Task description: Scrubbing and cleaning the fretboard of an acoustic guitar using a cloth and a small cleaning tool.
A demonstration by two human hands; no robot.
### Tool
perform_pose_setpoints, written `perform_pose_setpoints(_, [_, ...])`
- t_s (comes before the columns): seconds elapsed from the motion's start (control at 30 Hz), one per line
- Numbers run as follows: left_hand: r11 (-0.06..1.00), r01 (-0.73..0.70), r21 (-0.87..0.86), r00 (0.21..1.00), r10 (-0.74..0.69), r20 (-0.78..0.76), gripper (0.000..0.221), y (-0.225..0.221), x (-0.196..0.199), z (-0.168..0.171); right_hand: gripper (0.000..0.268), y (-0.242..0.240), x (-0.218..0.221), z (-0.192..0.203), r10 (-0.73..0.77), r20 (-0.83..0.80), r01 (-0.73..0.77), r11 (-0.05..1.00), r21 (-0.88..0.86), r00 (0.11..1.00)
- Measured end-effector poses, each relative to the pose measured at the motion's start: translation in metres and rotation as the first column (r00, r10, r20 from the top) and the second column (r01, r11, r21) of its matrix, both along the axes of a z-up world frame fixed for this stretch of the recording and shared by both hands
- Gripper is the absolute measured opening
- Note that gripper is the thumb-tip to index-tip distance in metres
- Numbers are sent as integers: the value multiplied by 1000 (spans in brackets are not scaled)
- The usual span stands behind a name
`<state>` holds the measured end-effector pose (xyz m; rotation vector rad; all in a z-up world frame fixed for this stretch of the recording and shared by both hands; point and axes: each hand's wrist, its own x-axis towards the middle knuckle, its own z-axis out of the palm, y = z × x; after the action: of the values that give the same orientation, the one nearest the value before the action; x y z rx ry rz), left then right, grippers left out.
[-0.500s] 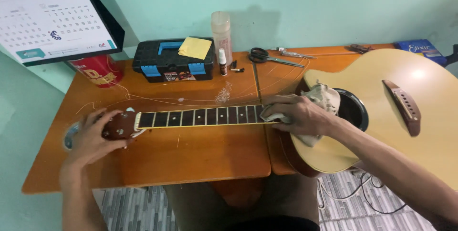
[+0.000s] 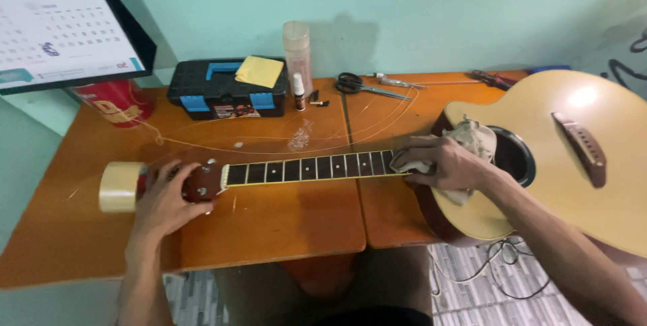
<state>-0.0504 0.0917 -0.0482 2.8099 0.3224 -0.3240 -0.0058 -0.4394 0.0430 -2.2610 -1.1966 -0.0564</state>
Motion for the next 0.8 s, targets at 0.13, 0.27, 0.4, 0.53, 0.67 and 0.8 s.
perform_pose_setpoints(0.13, [1000, -4, 12, 998, 3, 61, 96, 4, 1, 13, 23, 3, 3, -5, -8, 69, 8, 1000, 8, 998])
perform_pose_setpoints(0.27, [1000, 2, -8, 998, -1, 65, 92, -13, -4, 46, 24, 2, 3, -8, -13, 102, 9, 999, 48, 995])
perform_pose_setpoints(0.4, [999, -8, 49, 998, 5, 56, 94, -10, -6, 38, 24, -9, 11, -27, 35, 110, -45, 995, 86, 993])
perform_pose_setpoints(0.53, [998, 44, -36, 983, -37, 179, 91, -9, -19, 48, 34, -32, 22, -50, 22, 235, 14, 988, -152, 972])
perform_pose_setpoints(0.67, [968, 159, -192, 880, -51, 472, 93, 7, -35, 61, 37, -29, 20, -46, -15, 183, 37, 992, -121, 983])
perform_pose_setpoints(0.8, [972, 133, -194, 313, 145, 939, 8, 47, -58, 41, 34, -24, 18, -43, 18, 270, -7, 999, -44, 963])
